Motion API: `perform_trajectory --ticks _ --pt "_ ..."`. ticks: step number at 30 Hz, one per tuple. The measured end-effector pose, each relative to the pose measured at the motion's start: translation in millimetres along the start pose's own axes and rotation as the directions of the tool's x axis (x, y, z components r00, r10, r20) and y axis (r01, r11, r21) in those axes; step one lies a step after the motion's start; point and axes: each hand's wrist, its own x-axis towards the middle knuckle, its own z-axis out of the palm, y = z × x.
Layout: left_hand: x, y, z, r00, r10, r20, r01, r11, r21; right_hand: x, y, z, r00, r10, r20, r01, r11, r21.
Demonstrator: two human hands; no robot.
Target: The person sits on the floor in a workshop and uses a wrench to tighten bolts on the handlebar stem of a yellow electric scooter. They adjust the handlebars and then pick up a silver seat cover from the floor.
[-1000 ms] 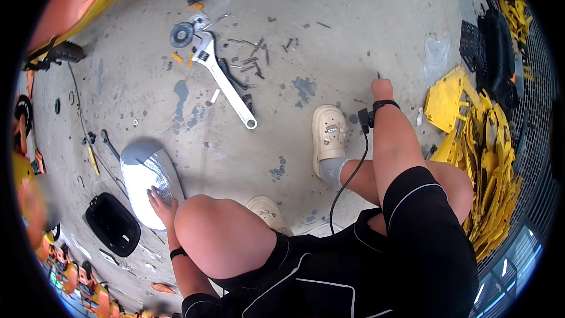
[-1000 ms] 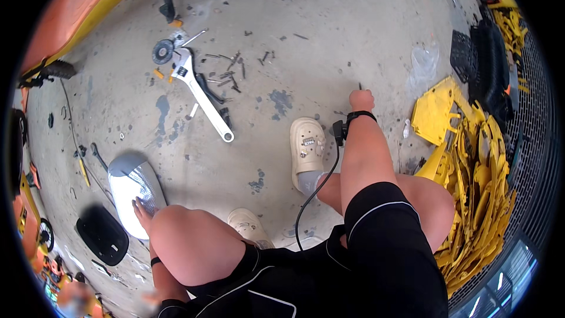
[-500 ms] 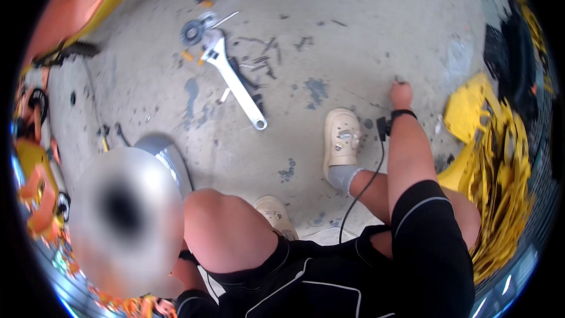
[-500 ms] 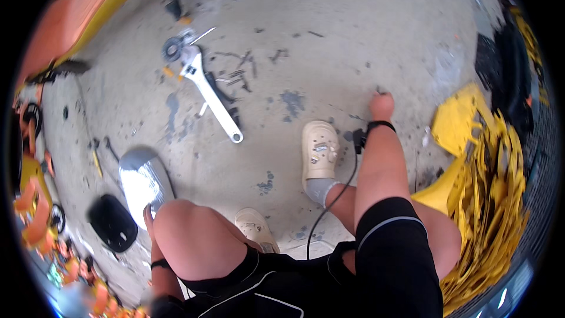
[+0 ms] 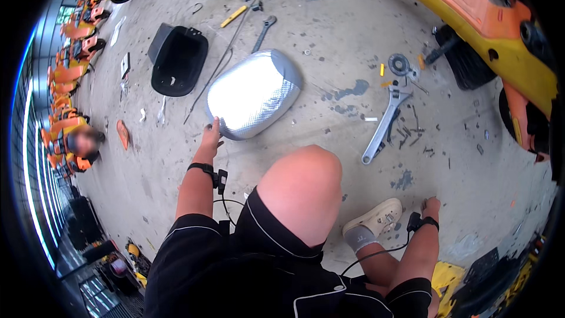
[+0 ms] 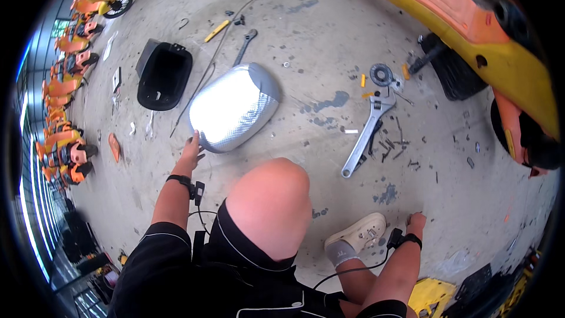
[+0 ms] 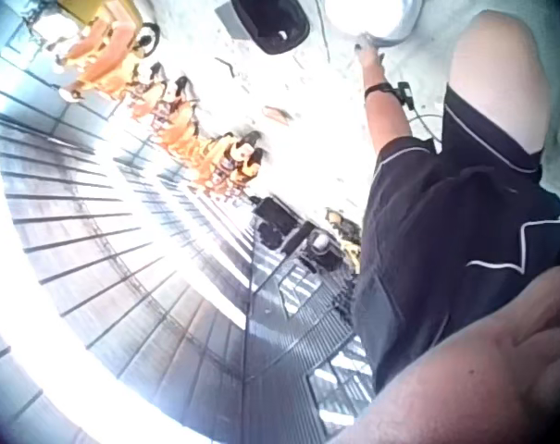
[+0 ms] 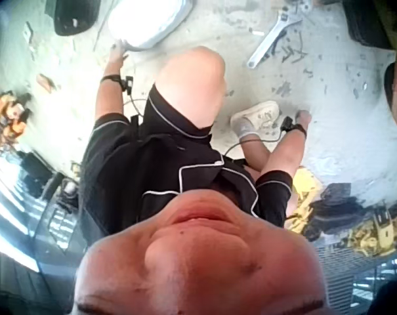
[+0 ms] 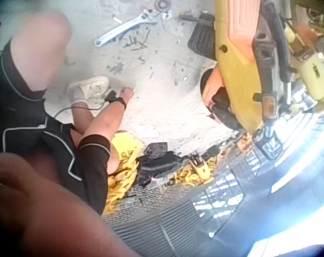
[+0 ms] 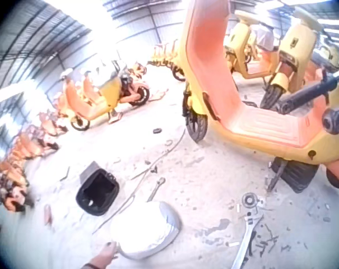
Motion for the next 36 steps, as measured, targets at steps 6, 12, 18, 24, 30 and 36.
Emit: perform_trajectory --ticks 6,12,18,24,30,36 --pt "20.3 -13.4 22.2 0.997 -0.023 0.078 0.047 0.946 -0.321 -109.1 -171.1 49.4 0.978 -0.136 0.158 0.130 0.990 0.047" --pt "32.6 -24.0 28.4 0.980 0.112 0.167 0.009 0.806 -0.592 -267.8 -263.3 61.8 0.893 -0.231 0.385 0.240 0.970 0.027" --pt "-1.9 -6.8 23.7 0.967 0.121 0.225 0.052 0.768 -0.639 -444.1 -276.5 11.8 0.790 -0.391 0.472 0.258 0.911 0.321" --pt "-52.3 73.4 11.3 0.972 0.193 -0.135 -0.231 0.894 -0.385 -516.2 -280.7 15.3 0.697 -0.571 0.433 0.284 0.775 0.565" --pt "-131.3 192.8 15.9 0.742 0.657 -0.131 -0.658 0.752 0.041 -529.0 -284.1 54.6 0.552 -0.524 0.649 0.101 0.814 0.571" --pt "-205.5 236.0 67.1 0.570 0.821 0.035 -0.808 0.552 0.207 -566.0 -305.3 172.7 0.512 -0.553 0.658 0.652 0.748 0.120"
